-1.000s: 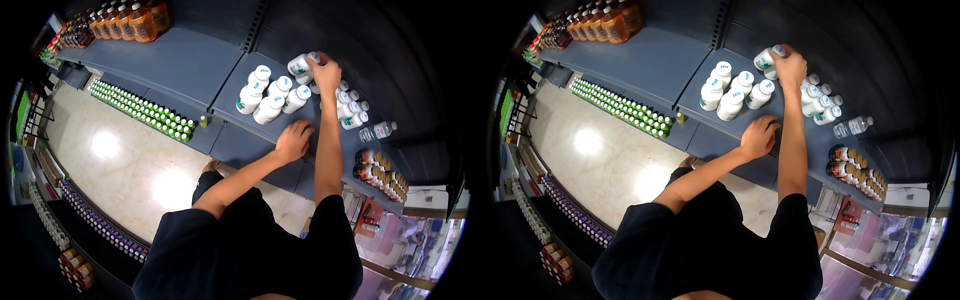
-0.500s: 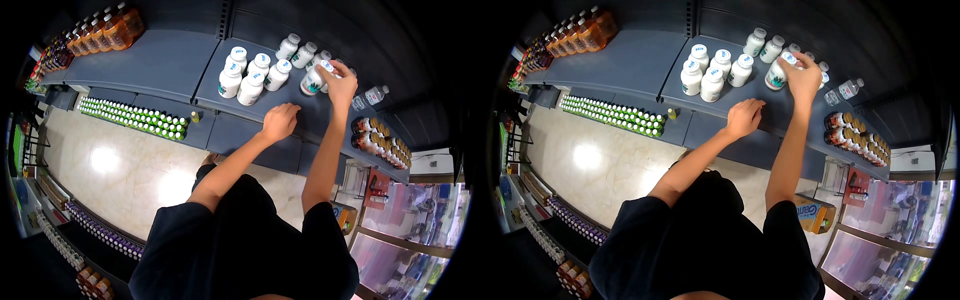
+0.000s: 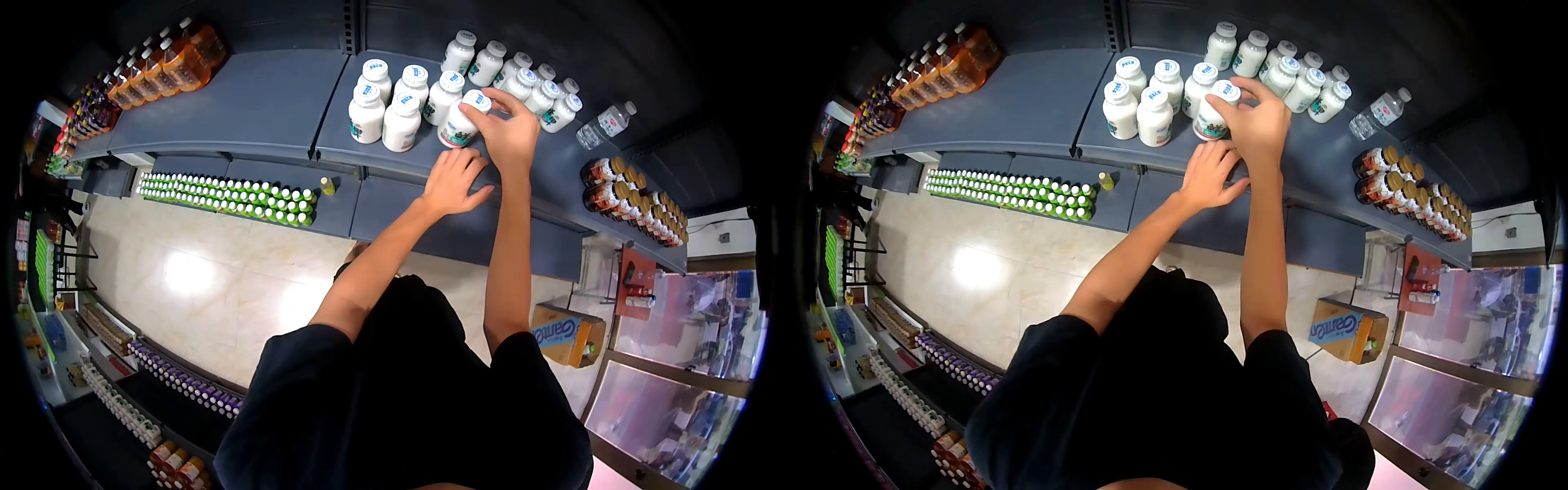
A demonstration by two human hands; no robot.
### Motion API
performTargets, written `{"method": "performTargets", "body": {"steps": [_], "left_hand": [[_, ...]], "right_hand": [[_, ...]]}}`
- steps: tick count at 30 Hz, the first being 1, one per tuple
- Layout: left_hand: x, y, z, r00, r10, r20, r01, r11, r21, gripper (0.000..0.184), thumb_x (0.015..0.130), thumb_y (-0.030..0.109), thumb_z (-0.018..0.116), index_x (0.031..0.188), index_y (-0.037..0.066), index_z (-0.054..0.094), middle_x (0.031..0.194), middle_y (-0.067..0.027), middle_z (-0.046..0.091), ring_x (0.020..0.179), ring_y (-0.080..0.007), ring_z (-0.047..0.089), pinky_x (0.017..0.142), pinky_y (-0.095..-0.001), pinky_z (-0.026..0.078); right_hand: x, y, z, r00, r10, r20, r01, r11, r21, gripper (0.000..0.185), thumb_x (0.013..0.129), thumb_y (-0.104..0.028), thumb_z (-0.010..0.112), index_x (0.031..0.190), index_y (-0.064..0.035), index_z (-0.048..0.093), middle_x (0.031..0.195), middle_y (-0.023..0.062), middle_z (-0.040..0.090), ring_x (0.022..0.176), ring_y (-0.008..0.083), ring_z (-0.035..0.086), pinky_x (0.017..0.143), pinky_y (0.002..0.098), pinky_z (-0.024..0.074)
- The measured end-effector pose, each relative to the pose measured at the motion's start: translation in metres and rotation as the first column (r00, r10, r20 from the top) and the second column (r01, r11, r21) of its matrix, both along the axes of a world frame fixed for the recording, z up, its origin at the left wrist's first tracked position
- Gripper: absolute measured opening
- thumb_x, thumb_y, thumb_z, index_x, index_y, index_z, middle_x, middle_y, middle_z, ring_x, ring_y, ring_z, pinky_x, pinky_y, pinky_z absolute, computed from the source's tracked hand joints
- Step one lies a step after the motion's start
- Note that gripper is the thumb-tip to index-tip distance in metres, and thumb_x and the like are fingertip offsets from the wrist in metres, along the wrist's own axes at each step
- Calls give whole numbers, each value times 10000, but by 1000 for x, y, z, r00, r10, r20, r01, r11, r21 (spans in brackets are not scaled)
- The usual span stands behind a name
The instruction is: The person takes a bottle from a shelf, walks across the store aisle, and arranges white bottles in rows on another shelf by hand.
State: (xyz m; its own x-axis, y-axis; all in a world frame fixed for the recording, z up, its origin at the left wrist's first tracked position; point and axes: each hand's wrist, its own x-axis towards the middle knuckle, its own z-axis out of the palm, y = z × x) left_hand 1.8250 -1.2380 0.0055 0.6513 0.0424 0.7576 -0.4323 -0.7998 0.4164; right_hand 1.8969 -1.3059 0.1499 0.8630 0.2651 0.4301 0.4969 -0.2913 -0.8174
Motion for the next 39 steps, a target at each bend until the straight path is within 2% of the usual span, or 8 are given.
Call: {"method": "performTargets", "body": {"steps": [4, 11, 20, 23, 31, 34, 37, 39], "left_hand": [[-4, -2, -16, 999, 0, -40, 3, 998, 55, 508, 824, 348, 755, 1225, 65, 625, 1221, -111, 570, 1110, -322, 540, 928, -442, 409], [-9, 4, -26, 1000, -5, -1, 5, 974, 225, 525, 836, 378, 731, 1256, 81, 627, 1271, -145, 576, 1178, -361, 542, 1023, -481, 403], [2, 4, -51, 994, 32, -106, 6, 942, 336, 573, 871, 463, 658, 1342, 137, 635, 1318, -79, 641, 1285, -264, 561, 1083, -474, 390], [3, 1, -54, 996, 44, -74, -19, 949, 315, 558, 871, 429, 689, 1329, 116, 626, 1313, -80, 647, 1228, -268, 583, 1061, -435, 402], [9, 5, -30, 899, -130, -417, 162, 986, 42, 565, 911, 376, 685, 1399, 114, 578, 1453, -136, 547, 1390, -349, 478, 1136, -482, 379], [-1, 3, -31, 911, -37, -411, 158, 952, 264, 538, 938, 342, 634, 1403, 87, 546, 1418, -135, 566, 1346, -334, 511, 1124, -446, 377], [5, -3, -28, 865, 210, -457, 153, 756, 636, 624, 985, 368, 576, 1520, 64, 468, 1578, -125, 424, 1503, -339, 336, 1256, -474, 227], [1, 2, 0, 927, 222, -302, 49, 727, 685, 499, 1036, 364, 480, 1428, 58, 512, 1479, -202, 488, 1430, -409, 401, 1122, -610, 297]], "right_hand": [[-7, 4, -3, 999, 54, -1, -54, 996, -71, 462, 743, -199, 935, 1098, 41, 760, 956, 127, 769, 925, 169, 735, 831, 318, 613], [-9, 16, -17, 992, 108, 67, -106, 994, -27, 461, 702, -220, 932, 1071, 5, 773, 959, 159, 769, 853, 238, 755, 755, 347, 605], [-16, 27, -27, 988, 149, -26, -148, 988, 40, 420, 752, -127, 898, 1117, 18, 747, 1101, 149, 753, 976, 252, 748, 888, 350, 609], [-22, 22, -37, 991, 133, -10, -132, 989, 69, 419, 778, -58, 871, 1162, 12, 720, 1190, 153, 727, 1058, 264, 736, 956, 359, 601], [-33, 29, -64, 989, 51, 141, -76, 981, 179, 479, 812, -25, 826, 1273, -41, 696, 1293, 140, 702, 1169, 303, 655, 961, 391, 558], [-44, 32, -69, 999, 11, 52, -24, 963, 267, 477, 824, -44, 815, 1286, -42, 695, 1328, 143, 684, 1175, 301, 651, 984, 388, 536], [-44, 41, -83, 998, 11, -67, 17, 914, 404, 480, 850, -56, 789, 1316, -36, 680, 1359, 151, 661, 1210, 304, 639, 1035, 382, 502], [-40, 40, -90, 996, -52, 76, 28, 959, 282, 492, 860, -59, 785, 1336, -31, 666, 1360, 159, 657, 1250, 296, 627, 1047, 376, 496]]}}
